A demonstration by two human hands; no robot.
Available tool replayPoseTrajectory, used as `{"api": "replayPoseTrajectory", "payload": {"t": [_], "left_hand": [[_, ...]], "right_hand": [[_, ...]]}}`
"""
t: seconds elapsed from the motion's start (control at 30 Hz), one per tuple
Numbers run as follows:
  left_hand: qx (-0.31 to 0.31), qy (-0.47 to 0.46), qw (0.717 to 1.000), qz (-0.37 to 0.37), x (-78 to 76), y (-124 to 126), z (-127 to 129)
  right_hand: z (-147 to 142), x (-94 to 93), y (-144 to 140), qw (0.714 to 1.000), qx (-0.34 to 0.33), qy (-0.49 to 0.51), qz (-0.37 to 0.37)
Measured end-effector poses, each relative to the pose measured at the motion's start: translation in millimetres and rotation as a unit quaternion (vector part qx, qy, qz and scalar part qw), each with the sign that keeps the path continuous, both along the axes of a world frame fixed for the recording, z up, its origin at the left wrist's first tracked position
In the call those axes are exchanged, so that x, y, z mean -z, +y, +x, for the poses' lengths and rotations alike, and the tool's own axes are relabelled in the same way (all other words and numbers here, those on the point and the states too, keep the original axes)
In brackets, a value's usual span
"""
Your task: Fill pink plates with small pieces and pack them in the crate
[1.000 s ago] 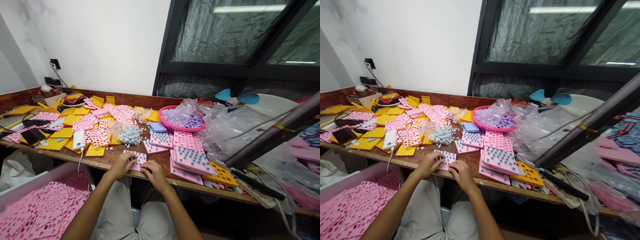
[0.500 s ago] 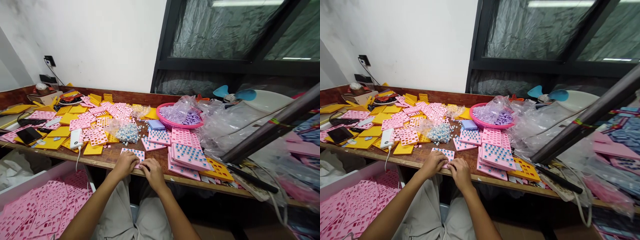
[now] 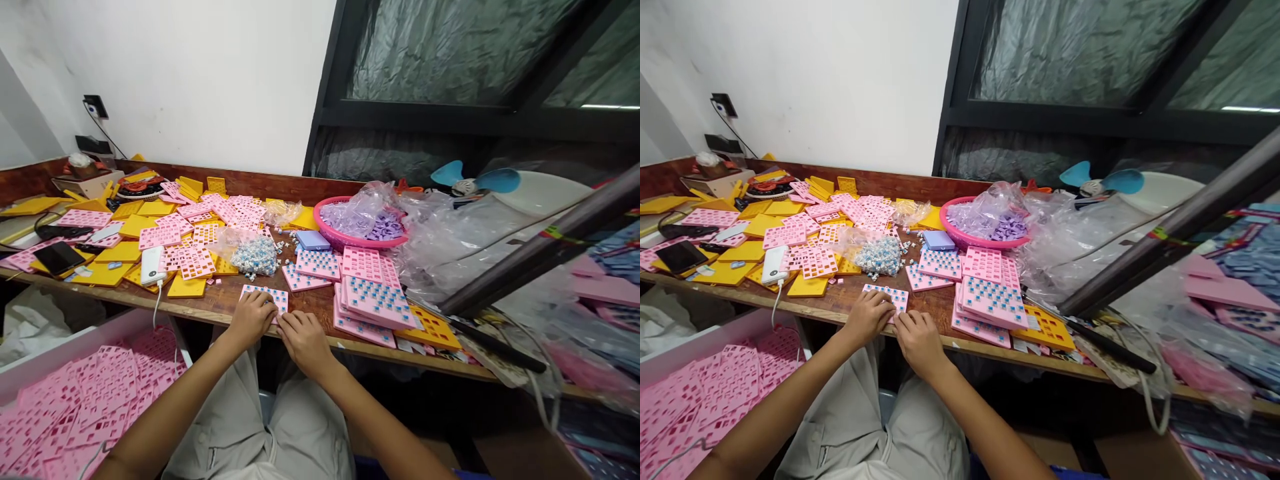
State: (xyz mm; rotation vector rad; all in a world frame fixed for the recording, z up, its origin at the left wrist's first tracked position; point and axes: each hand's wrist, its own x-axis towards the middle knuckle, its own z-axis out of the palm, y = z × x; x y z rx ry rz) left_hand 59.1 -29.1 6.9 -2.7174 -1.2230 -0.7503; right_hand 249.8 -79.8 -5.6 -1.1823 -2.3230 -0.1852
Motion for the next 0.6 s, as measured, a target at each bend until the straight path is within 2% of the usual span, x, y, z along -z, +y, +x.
{"api": "replayPoseTrajectory", "payload": {"t": [0.13,0.23,0.3,0.37,0.43,0.5,0.6], "left_hand": [[0.027,0.085,0.996,0.007,-7.6,-10,0],[0.043,0.066,0.997,-0.002,-8.4,-18,-13],[0.021,0.022,1.000,-0.004,-5.2,-18,-29],[-0.025,-0.022,0.999,-0.006,0.7,-15,-45],[-0.055,-0.028,0.998,-0.014,7.8,-11,-56],[-0.054,0.007,0.998,-0.028,13.2,-7,-61],[-0.040,0.060,0.996,-0.044,12.5,-3,-58]], "right_hand": [[4,0.6,1,0.996,-0.012,0.081,-0.034],[5,2.4,4,0.985,0.028,0.165,-0.041],[4,3.1,5,0.980,0.068,0.180,-0.039],[1,2.9,4,0.988,0.078,0.128,-0.040],[-2,2.0,3,0.996,0.059,0.038,-0.048],[-4,0.6,3,0.997,0.041,-0.034,-0.061],[-6,-1.6,5,0.993,0.038,-0.079,-0.083]]}}
